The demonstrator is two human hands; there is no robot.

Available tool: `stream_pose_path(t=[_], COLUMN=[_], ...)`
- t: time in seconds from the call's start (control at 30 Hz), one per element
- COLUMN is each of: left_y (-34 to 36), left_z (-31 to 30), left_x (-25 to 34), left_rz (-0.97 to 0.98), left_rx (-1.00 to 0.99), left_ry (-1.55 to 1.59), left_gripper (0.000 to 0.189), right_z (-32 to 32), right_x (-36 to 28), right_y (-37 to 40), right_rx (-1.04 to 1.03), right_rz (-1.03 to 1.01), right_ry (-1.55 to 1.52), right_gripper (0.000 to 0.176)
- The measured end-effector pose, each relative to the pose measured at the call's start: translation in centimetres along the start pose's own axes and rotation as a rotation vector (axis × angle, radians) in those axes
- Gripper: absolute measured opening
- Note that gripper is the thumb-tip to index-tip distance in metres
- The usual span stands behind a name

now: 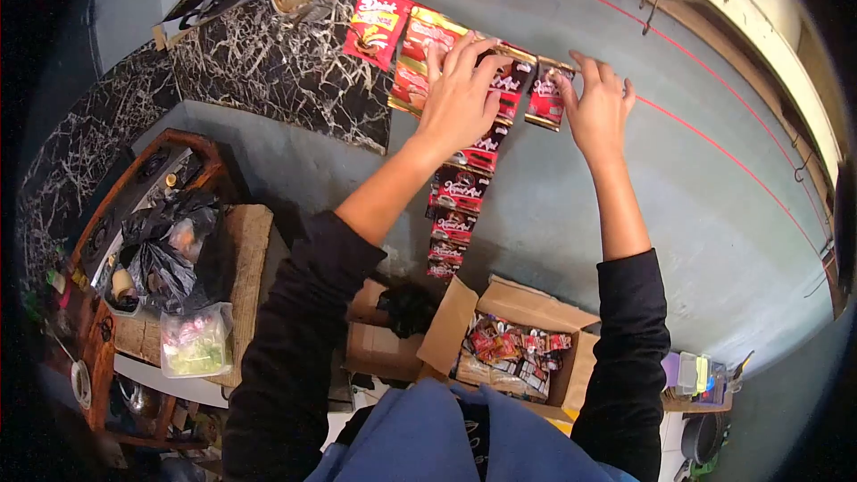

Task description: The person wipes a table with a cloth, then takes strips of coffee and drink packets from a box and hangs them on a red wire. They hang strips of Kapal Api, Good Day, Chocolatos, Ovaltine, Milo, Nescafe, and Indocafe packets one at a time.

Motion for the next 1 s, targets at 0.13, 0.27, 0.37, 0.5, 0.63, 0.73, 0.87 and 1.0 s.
stream_pose_path(t=[0.13, 0.27, 0.37, 0.5, 0.63, 0.73, 0.87, 1.0], left_y=[7.8, 20.0, 29.3, 44.2, 49.3, 47.7, 47.6, 51.7], left_z=[0.4, 4.8, 10.6, 17.3, 17.1, 17.2, 21.4, 24.6], left_x=[3.0, 6.0, 8.8, 11.6, 15.7, 17.5, 18.4, 15.8], left_rz=[-0.095, -0.275, -0.637, -1.01, -0.843, -0.57, -0.299, -0.34], left_rx=[0.149, 0.159, -0.313, -0.931, -1.151, -1.026, -1.024, -1.474], left_ry=[0.164, 0.433, 0.646, 0.784, 0.477, 0.226, 0.201, -0.234], left_gripper=[0.028, 0.024, 0.022, 0.027, 0.027, 0.025, 0.026, 0.033], right_z=[-4.4, -4.5, -1.0, 1.0, -1.5, -1.9, 0.1, 2.2], right_x=[-0.9, 2.7, 7.2, 9.7, 8.5, 7.4, 6.0, 4.8], right_y=[5.7, 19.9, 35.0, 55.1, 62.0, 63.4, 64.8, 64.7], right_rx=[0.179, 0.098, -0.376, -0.84, -1.104, -1.068, -1.043, -1.051], right_rz=[-0.119, 0.047, 0.622, 0.802, 0.946, 0.989, 0.861, 0.618], right_ry=[-0.089, -0.24, -0.456, -0.389, -0.385, -0.354, -0.278, -0.295], right_gripper=[0.027, 0.022, 0.017, 0.016, 0.016, 0.015, 0.032, 0.045])
Point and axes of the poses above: each hand's wrist, its own y-axis away from the middle knuckle, its own z-axis out of the palm, x = y × z, the point moved 6 cm from there along -y, towards the middle knuckle, and after that the axes turned 5 degrees about -z, right-handed, at the moved point
